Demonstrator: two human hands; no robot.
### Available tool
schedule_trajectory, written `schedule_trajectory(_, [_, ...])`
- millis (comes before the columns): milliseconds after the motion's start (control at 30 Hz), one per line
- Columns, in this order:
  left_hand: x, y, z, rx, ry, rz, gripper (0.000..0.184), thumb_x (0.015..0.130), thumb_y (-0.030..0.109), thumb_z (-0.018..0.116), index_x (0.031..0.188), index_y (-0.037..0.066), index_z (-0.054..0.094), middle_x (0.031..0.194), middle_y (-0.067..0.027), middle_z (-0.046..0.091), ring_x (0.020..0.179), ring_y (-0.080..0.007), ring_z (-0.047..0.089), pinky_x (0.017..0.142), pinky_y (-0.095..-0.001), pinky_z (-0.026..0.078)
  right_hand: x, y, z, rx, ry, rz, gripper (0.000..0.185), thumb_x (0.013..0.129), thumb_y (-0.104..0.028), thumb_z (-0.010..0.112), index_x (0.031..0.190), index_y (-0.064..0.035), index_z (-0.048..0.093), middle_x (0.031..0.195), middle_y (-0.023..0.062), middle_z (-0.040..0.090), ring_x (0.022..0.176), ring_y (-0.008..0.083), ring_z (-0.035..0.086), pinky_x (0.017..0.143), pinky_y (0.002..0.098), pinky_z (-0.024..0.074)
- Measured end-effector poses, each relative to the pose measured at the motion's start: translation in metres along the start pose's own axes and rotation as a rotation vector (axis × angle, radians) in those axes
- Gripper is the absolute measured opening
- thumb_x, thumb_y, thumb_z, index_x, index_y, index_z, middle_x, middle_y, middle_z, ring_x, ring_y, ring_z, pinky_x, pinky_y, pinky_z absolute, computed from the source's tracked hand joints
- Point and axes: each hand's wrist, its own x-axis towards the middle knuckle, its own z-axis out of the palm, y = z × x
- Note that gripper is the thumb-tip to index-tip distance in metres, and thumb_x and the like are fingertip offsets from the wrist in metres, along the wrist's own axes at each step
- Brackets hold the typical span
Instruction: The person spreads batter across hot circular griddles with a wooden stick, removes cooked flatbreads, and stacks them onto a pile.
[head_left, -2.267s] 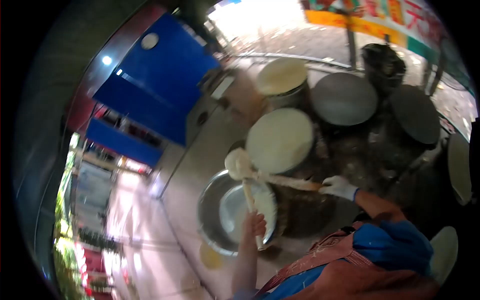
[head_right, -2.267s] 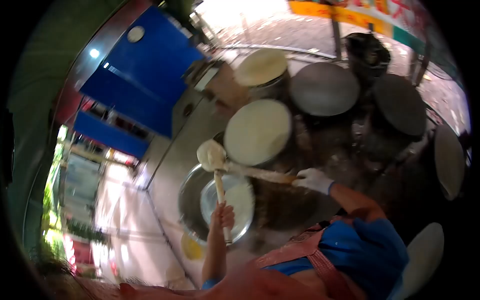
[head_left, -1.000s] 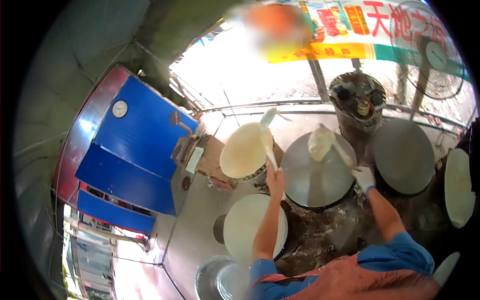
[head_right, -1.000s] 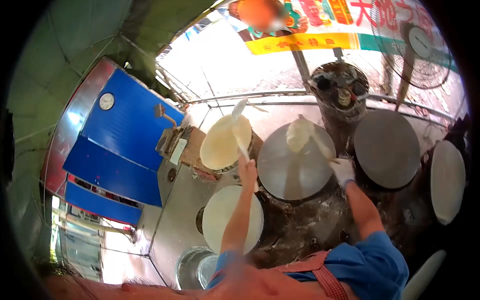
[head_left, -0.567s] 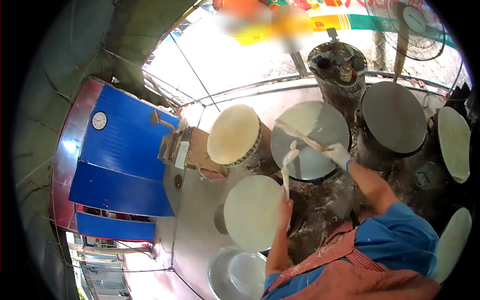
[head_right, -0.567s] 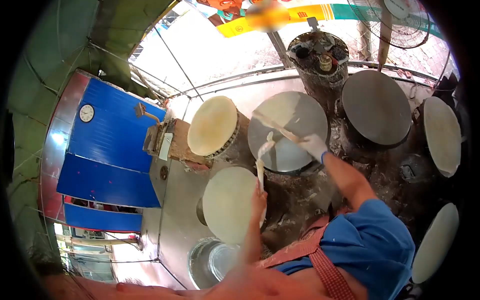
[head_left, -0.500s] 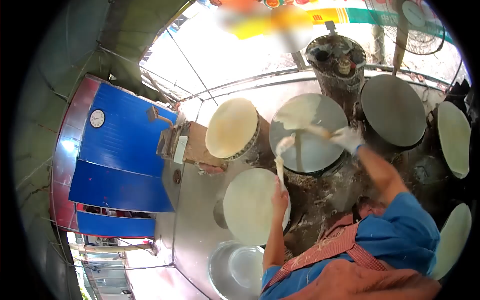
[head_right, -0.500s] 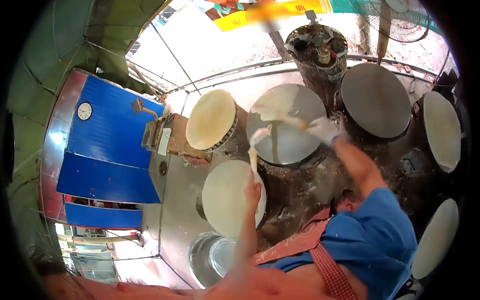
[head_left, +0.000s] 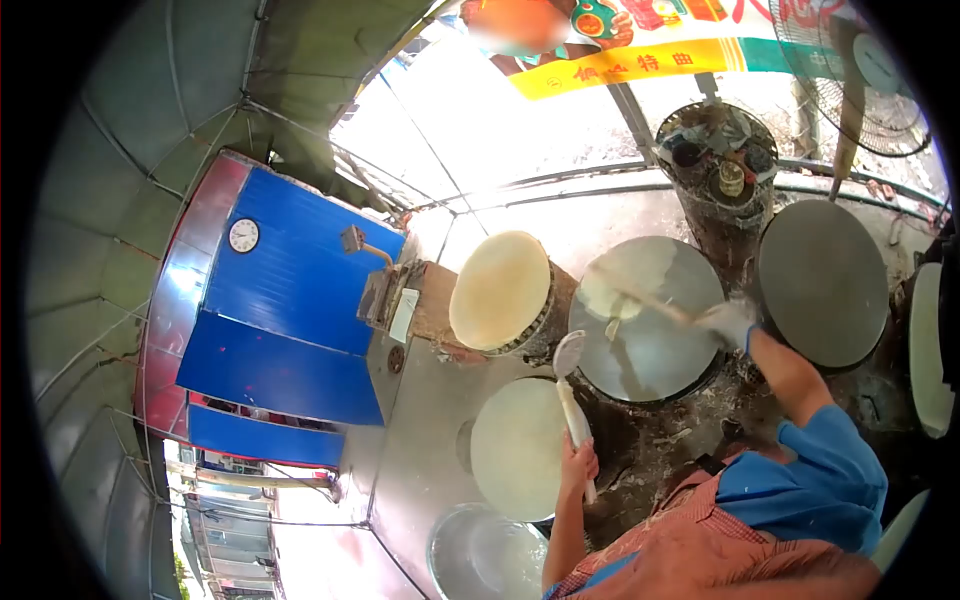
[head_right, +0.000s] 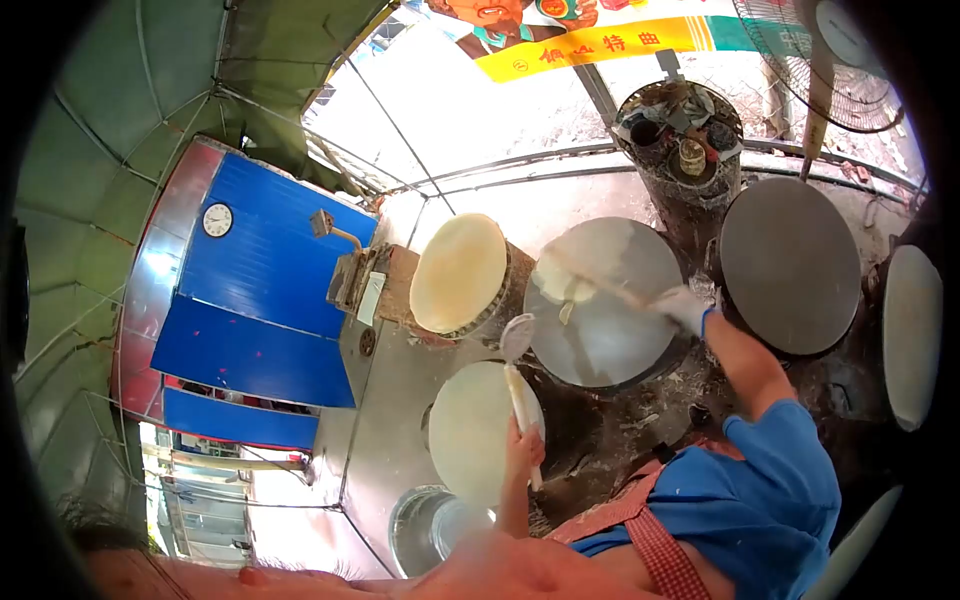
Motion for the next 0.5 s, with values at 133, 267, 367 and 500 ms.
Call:
schedule_trajectory(133, [-0.030,-0.033,-0.035,-0.418,-0.271,0.108,0.058,0.090,0.015,0.053,0.140,0.024,0.024,0.058,0.0001,0.036,0.037,-0.0085,0.032,0.031,-0.0226,0.027,0.023,0.016,-0.040,-0.143,-0.141,-0.131,0.021,0.072,-0.017,0.074,0.083,0.0004,0.070,0.063,0.0068,0.063,0.046,0.0129,0.053,0.042,0.0285,0.0393])
schedule_trajectory(267, [-0.048,-0.041,-0.017,-0.817,-0.532,0.047,0.059,0.093,0.015,0.048,0.143,0.028,0.020,0.063,-0.0014,0.039,0.039,-0.0088,0.034,0.031,-0.0225,0.031,0.033,-0.075,-0.042,-0.083,-0.042,-0.013,0.018,0.074,-0.018,0.071,0.077,-0.0004,0.069,0.058,0.0046,0.059,0.041,0.0122,0.049,0.037,0.0278,0.0361])
schedule_trajectory(367, [-0.060,-0.070,-0.005,-1.010,-0.555,-0.066,0.058,0.095,0.015,0.045,0.144,0.029,0.019,0.064,-0.0017,0.039,0.040,-0.0087,0.035,0.034,-0.0225,0.033,0.031,-0.071,-0.014,-0.273,-0.171,0.038,0.018,0.075,-0.018,0.070,0.070,-0.0014,0.066,0.056,0.0039,0.055,0.040,0.0138,0.047,0.034,0.0301,0.0342])
schedule_trajectory(500, [-0.084,-0.125,-0.005,-1.180,-0.586,-0.164,0.053,0.097,0.014,0.042,0.144,0.027,0.022,0.063,-0.0008,0.035,0.042,-0.0081,0.035,0.039,-0.0224,0.034,0.076,0.003,-0.066,-0.525,-0.378,-0.411,0.019,0.076,-0.019,0.067,0.069,-0.0012,0.065,0.059,0.0057,0.058,0.047,0.0156,0.056,0.041,0.0337,0.0410])
